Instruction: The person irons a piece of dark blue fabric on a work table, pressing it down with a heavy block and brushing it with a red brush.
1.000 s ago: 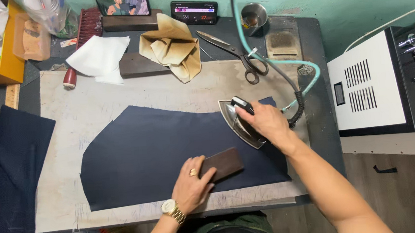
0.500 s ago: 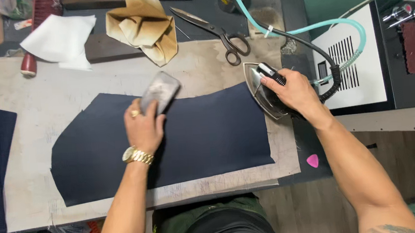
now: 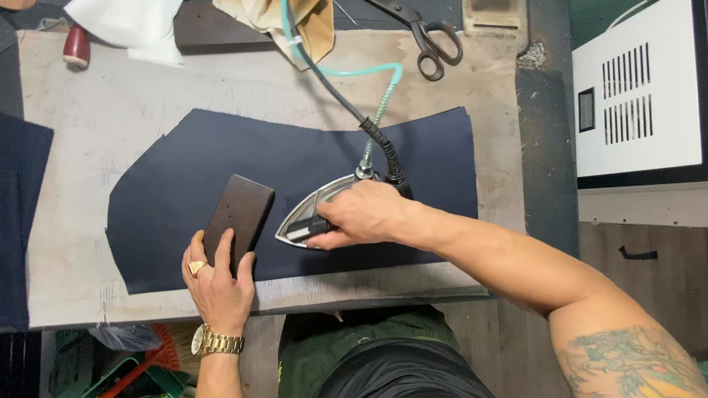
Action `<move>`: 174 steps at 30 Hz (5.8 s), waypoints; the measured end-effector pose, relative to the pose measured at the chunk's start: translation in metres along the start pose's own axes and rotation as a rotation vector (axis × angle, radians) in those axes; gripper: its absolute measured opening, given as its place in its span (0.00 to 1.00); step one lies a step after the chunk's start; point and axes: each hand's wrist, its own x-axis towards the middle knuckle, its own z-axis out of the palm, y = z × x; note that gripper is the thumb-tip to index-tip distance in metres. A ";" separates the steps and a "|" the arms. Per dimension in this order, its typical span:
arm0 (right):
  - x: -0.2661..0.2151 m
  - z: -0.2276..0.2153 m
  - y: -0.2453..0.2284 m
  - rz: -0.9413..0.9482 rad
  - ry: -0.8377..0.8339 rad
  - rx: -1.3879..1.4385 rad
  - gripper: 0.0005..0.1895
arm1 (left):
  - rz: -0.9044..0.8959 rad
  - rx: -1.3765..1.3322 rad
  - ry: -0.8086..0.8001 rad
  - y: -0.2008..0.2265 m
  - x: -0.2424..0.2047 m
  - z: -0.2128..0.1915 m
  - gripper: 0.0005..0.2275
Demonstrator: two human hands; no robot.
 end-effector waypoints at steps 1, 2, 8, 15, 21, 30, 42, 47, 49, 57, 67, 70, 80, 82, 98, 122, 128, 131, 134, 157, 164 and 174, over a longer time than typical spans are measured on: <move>0.003 0.004 -0.007 -0.016 -0.104 0.054 0.33 | 0.004 -0.005 0.001 -0.003 -0.009 -0.002 0.21; 0.000 0.003 -0.014 -0.022 -0.110 0.053 0.33 | -0.004 -0.003 0.001 -0.003 -0.013 -0.005 0.21; -0.063 0.007 -0.041 0.004 -0.297 0.046 0.33 | 0.080 -0.019 -0.006 0.017 -0.025 -0.001 0.21; -0.162 0.012 -0.035 0.320 -0.417 0.242 0.35 | 0.315 -0.164 -0.178 0.090 -0.032 0.024 0.20; -0.231 -0.041 -0.034 0.758 -0.376 0.355 0.28 | 0.574 -0.350 -0.293 0.145 -0.097 0.047 0.23; -0.187 -0.025 0.010 0.699 -0.171 0.197 0.29 | 0.477 -0.453 -0.337 0.131 -0.110 -0.024 0.17; -0.151 0.048 -0.004 0.290 -0.111 -0.006 0.35 | -0.056 -0.037 0.012 0.109 -0.072 0.001 0.16; -0.204 0.029 0.021 0.469 -0.305 0.120 0.35 | 0.005 -0.048 -0.043 0.138 -0.059 0.018 0.17; -0.227 0.020 0.029 0.656 -0.337 0.250 0.31 | 0.029 -0.077 -0.152 0.157 -0.052 0.032 0.18; -0.240 -0.077 0.025 1.120 -0.113 0.430 0.29 | 0.364 -0.215 -0.197 0.222 -0.048 0.054 0.23; -0.102 -0.048 0.046 0.526 -0.164 0.187 0.31 | 0.404 -0.375 -0.417 0.197 -0.091 -0.009 0.24; -0.046 0.018 0.056 0.276 0.016 0.017 0.33 | 0.280 -0.356 -0.357 0.189 -0.108 -0.020 0.16; -0.074 0.006 0.100 0.424 0.229 -0.083 0.31 | 0.034 -0.301 -0.238 0.198 -0.094 -0.004 0.15; -0.098 -0.028 0.113 0.750 -0.014 0.167 0.32 | 0.187 -0.383 -0.284 0.211 -0.070 0.000 0.13; -0.214 -0.042 0.238 1.158 0.395 0.302 0.34 | 0.330 -0.191 -0.267 0.162 0.055 0.077 0.24; 0.080 0.127 -0.033 0.301 0.685 -0.096 0.13 | 0.497 0.027 -0.121 -0.058 0.147 0.069 0.13; 0.043 0.126 -0.009 0.490 0.688 -0.191 0.13 | 0.457 -0.014 -0.101 -0.055 0.149 0.066 0.14; 0.030 0.126 -0.007 0.607 0.650 -0.202 0.13 | 0.427 -0.026 -0.113 -0.062 0.153 0.059 0.15; 0.011 0.130 -0.003 0.788 0.623 -0.235 0.14 | 0.361 -0.148 -0.112 -0.084 0.164 0.051 0.10; -0.093 0.141 -0.014 0.959 0.646 0.172 0.16 | 0.141 0.637 -0.001 -0.224 0.358 -0.066 0.20; -0.151 0.154 0.009 0.839 0.685 0.145 0.16 | -0.466 -0.310 -0.131 -0.093 0.209 -0.124 0.16; -0.191 0.175 0.041 0.635 0.694 -0.053 0.28 | -0.588 -0.873 -0.716 0.157 0.008 -0.017 0.09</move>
